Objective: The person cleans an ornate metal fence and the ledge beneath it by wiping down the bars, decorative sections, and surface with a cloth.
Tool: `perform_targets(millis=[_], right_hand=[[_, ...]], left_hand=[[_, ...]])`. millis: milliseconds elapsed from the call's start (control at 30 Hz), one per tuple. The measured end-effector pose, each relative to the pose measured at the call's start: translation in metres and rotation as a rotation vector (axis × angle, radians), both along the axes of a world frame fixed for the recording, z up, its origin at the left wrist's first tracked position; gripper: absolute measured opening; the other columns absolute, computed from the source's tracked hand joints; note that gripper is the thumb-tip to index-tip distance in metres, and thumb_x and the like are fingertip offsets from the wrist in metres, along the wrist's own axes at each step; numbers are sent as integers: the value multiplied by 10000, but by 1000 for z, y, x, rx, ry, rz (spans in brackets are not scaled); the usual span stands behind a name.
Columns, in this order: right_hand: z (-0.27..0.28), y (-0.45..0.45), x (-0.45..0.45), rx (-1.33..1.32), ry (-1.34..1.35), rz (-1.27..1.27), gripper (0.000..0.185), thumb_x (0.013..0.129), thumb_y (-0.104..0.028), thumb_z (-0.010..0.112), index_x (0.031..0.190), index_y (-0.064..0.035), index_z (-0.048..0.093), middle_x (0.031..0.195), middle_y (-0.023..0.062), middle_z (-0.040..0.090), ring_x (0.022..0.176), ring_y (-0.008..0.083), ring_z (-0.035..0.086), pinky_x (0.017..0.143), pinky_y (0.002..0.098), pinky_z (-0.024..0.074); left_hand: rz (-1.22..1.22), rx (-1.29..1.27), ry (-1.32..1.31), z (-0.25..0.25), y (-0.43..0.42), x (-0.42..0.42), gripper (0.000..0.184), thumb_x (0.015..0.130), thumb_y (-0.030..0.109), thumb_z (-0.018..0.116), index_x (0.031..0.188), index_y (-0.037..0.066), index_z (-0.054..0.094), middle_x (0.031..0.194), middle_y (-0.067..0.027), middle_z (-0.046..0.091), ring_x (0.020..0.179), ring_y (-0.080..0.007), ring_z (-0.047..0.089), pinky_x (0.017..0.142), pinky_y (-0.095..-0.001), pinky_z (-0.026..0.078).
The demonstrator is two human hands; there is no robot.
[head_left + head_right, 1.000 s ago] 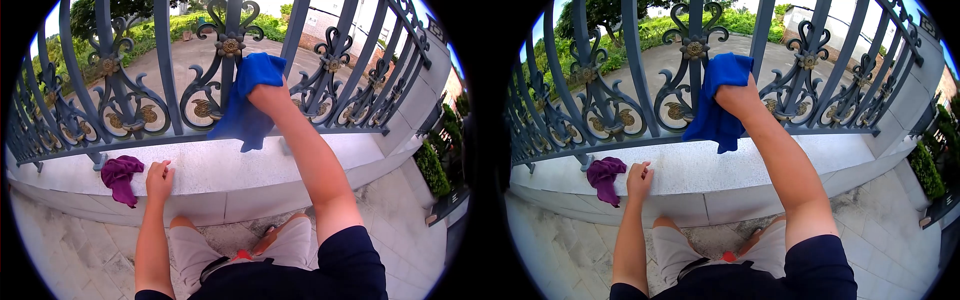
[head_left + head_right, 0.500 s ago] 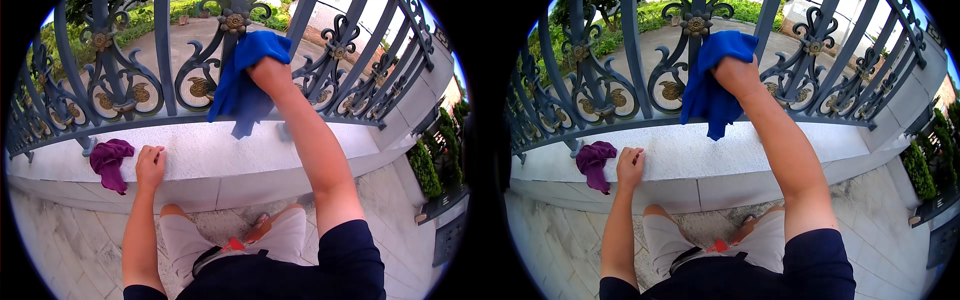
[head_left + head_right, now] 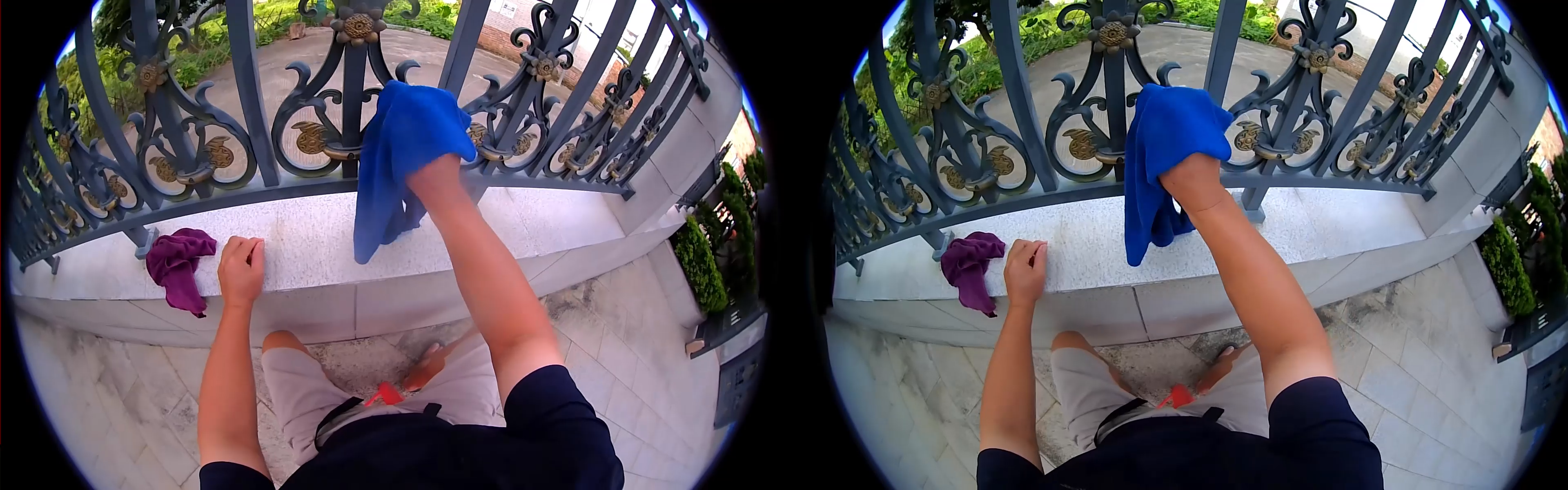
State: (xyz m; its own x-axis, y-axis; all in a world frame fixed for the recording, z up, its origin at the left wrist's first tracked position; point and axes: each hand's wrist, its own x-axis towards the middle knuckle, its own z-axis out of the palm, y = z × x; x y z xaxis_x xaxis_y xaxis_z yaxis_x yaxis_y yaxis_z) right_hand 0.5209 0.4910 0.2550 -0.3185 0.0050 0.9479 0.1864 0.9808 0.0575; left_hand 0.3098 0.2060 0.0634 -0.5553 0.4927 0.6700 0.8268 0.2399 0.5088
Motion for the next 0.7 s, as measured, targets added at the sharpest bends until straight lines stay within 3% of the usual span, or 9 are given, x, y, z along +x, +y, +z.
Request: perform_targets(millis=[67,267,433,533,567,667,700], right_hand=[[14,5,-15,57,-36,-106,209,899,-120,738,1105,-78,742,1118,169,725,1126,408,667,972,470,530],[34,20,-58,135,224,5,167,875,-130,755,1038,-104,777,1072,144,760,1001,385,715,857,480,577],[19,21,-48,-34,89,16,181,878,-151,760,1052,-108,781,1074,142,764,955,383,727,824,481,588],[2,15,-27,47,61,-172,166,861,-141,773,1023,-106,783,1029,146,762,915,384,729,785,475,589],[1,17,-22,-55,-40,-176,170,839,-135,777,1007,-111,780,1011,147,761,906,385,725,770,474,583],[10,21,-22,-53,-3,-54,169,824,-133,772,992,-114,769,1001,143,754,898,384,720,767,484,572],[20,12,-27,5,24,-121,160,802,-128,768,960,-111,755,993,135,743,893,383,711,764,484,561]], left_hand=[[8,5,-8,-3,0,-1,72,984,106,756,1001,52,799,936,-84,675,848,-289,676,754,-397,547],[8,-16,-9,1,0,1,68,985,100,758,1008,55,804,936,-85,676,835,-278,673,741,-383,543],[4,-1,21,0,0,5,66,983,97,764,1009,52,804,926,-75,669,819,-260,668,727,-373,536],[16,-18,21,3,3,3,67,981,97,768,1013,50,804,920,-73,664,813,-255,666,724,-373,535],[30,-22,12,2,3,5,68,980,96,769,1015,49,804,918,-72,662,811,-254,665,723,-373,534],[5,1,27,1,3,3,66,981,92,767,1016,49,803,916,-71,661,805,-252,662,721,-372,532],[4,1,37,0,2,2,66,981,91,766,1016,49,802,916,-70,661,804,-251,661,719,-372,532]])
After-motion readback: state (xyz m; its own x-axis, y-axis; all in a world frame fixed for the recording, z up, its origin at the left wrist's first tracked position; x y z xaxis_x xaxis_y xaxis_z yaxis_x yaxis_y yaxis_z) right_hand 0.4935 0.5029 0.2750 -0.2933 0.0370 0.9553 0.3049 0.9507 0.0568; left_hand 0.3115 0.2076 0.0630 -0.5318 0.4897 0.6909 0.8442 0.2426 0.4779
